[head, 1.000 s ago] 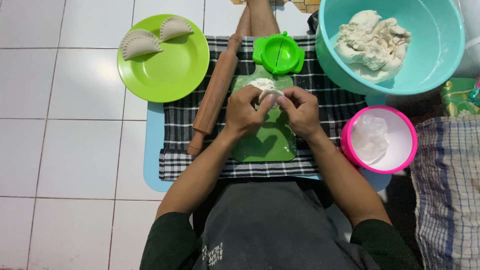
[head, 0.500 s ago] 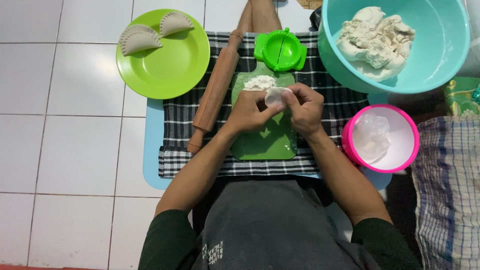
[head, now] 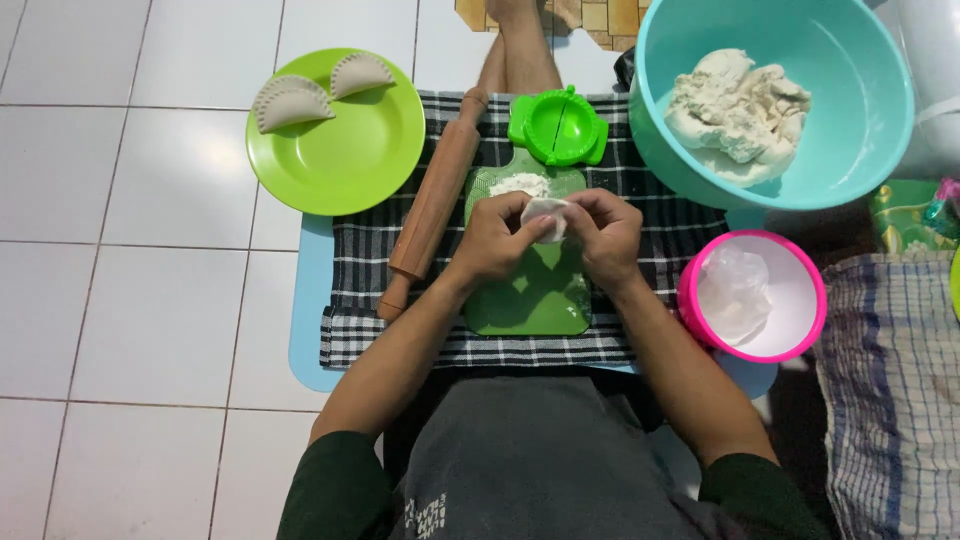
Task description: A person is sitting on the floor shaping a small piece of dough with their hands as part of pastry preparation.
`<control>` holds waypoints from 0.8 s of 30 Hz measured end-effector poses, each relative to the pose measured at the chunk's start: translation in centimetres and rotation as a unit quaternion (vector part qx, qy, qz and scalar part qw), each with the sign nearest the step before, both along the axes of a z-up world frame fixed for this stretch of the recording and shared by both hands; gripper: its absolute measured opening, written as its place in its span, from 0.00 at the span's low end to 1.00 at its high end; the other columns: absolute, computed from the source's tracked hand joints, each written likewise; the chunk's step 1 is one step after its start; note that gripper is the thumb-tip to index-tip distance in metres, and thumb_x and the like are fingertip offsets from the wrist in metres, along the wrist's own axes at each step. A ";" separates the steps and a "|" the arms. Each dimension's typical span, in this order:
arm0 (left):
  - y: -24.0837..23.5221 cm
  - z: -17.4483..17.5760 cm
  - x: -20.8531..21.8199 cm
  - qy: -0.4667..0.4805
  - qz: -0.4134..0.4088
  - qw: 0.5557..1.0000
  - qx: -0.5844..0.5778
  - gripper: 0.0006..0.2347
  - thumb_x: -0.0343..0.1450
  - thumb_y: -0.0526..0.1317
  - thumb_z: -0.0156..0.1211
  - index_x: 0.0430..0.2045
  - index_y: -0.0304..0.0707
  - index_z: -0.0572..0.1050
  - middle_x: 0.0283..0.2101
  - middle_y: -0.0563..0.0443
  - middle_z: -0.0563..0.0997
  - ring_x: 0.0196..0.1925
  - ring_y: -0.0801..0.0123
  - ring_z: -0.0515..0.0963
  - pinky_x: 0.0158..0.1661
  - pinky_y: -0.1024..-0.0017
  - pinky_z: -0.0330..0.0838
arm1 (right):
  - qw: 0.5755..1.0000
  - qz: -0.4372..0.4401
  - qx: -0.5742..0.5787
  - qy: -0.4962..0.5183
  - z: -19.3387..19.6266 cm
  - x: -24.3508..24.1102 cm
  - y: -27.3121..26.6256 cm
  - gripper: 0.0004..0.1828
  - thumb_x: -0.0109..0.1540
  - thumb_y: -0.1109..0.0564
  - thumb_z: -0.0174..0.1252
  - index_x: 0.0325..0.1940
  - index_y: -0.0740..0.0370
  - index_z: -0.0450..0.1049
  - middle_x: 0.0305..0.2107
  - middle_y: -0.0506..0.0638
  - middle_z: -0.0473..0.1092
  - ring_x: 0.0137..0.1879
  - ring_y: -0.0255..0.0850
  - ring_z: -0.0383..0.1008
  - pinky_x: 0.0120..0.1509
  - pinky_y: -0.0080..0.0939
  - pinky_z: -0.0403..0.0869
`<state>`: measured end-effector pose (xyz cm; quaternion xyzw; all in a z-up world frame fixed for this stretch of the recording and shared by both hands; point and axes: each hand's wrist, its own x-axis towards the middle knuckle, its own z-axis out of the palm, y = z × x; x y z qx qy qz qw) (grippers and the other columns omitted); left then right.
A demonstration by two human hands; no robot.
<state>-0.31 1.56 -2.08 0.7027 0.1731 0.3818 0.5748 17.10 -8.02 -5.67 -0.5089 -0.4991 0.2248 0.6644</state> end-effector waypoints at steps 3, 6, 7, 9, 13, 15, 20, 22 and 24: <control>-0.1 -0.2 0.1 -0.012 0.034 0.999 -0.014 0.06 0.70 0.39 0.68 0.23 0.40 0.80 0.11 0.59 0.67 0.16 0.81 0.64 0.20 0.80 0.53 | 0.999 0.035 -0.031 0.004 3.1 -1.6 -0.3 0.10 0.64 0.59 0.68 0.45 0.71 0.79 0.21 0.57 0.74 0.30 0.39 0.78 0.30 0.39 0.75; 0.0 0.2 -0.1 -0.012 0.057 0.998 0.021 0.06 0.67 0.39 0.72 0.23 0.40 0.81 0.11 0.54 0.68 0.14 0.78 0.65 0.18 0.78 0.54 | 0.998 0.042 -0.044 0.013 2.7 -1.7 -0.7 0.09 0.66 0.62 0.63 0.46 0.74 0.77 0.16 0.54 0.71 0.22 0.38 0.75 0.26 0.36 0.73; 0.0 -0.1 0.0 -0.013 0.057 0.998 0.023 0.06 0.67 0.39 0.72 0.23 0.40 0.81 0.11 0.54 0.68 0.14 0.78 0.65 0.18 0.78 0.54 | 0.998 0.042 -0.042 0.012 2.9 -1.7 -0.6 0.09 0.66 0.62 0.63 0.46 0.74 0.77 0.16 0.54 0.71 0.22 0.38 0.75 0.26 0.36 0.73; -0.2 -0.6 0.0 0.002 0.076 0.997 -0.012 0.13 0.69 0.46 0.71 0.42 0.42 0.83 0.26 0.47 0.83 0.21 0.75 0.76 0.22 0.74 0.68 | 0.999 0.008 0.043 -0.026 3.1 -2.0 -0.6 0.08 0.65 0.64 0.64 0.47 0.69 0.80 0.25 0.61 0.76 0.30 0.46 0.80 0.32 0.43 0.78; -0.6 1.3 -0.1 -0.010 -0.002 0.955 -0.298 0.19 0.74 0.52 0.58 0.26 0.31 0.78 0.17 0.45 0.77 0.16 0.70 0.77 0.18 0.75 0.76 | 0.992 0.011 0.095 -0.081 2.9 -0.9 -0.5 0.09 0.61 0.71 0.66 0.46 0.74 0.81 0.28 0.62 0.78 0.34 0.49 0.82 0.33 0.47 0.78; -0.4 0.3 0.2 -0.051 -0.018 0.958 -0.283 0.11 0.68 0.39 0.72 0.27 0.25 0.78 0.18 0.40 0.78 0.16 0.65 0.80 0.17 0.71 0.76 | 0.991 0.037 0.094 -0.090 3.6 -1.6 -0.5 0.14 0.59 0.72 0.64 0.49 0.73 0.80 0.29 0.64 0.77 0.34 0.55 0.82 0.35 0.51 0.80; -0.2 1.4 -0.4 -0.046 -0.013 0.986 -0.160 0.07 0.67 0.35 0.72 0.25 0.28 0.79 0.15 0.45 0.78 0.16 0.72 0.77 0.19 0.76 0.70 | 0.996 0.080 -0.001 0.033 1.8 -1.0 -0.2 0.20 0.63 0.57 0.56 0.55 0.73 0.75 0.30 0.61 0.74 0.39 0.44 0.76 0.40 0.47 0.78; -0.2 1.5 -0.3 -0.028 -0.010 0.993 -0.118 0.06 0.67 0.34 0.72 0.26 0.29 0.81 0.15 0.47 0.78 0.17 0.77 0.76 0.19 0.79 0.67 | 0.992 0.097 -0.035 0.070 1.7 -0.7 -0.1 0.20 0.64 0.52 0.55 0.49 0.73 0.79 0.29 0.57 0.74 0.40 0.39 0.75 0.40 0.42 0.76; -0.5 1.6 -0.3 -0.007 0.013 0.997 -0.076 0.06 0.65 0.37 0.73 0.27 0.33 0.82 0.14 0.49 0.77 0.17 0.80 0.71 0.18 0.80 0.62 | 0.997 0.048 -0.066 -0.011 1.8 -0.6 -0.4 0.08 0.67 0.60 0.62 0.39 0.69 0.81 0.22 0.55 0.74 0.32 0.36 0.73 0.36 0.38 0.71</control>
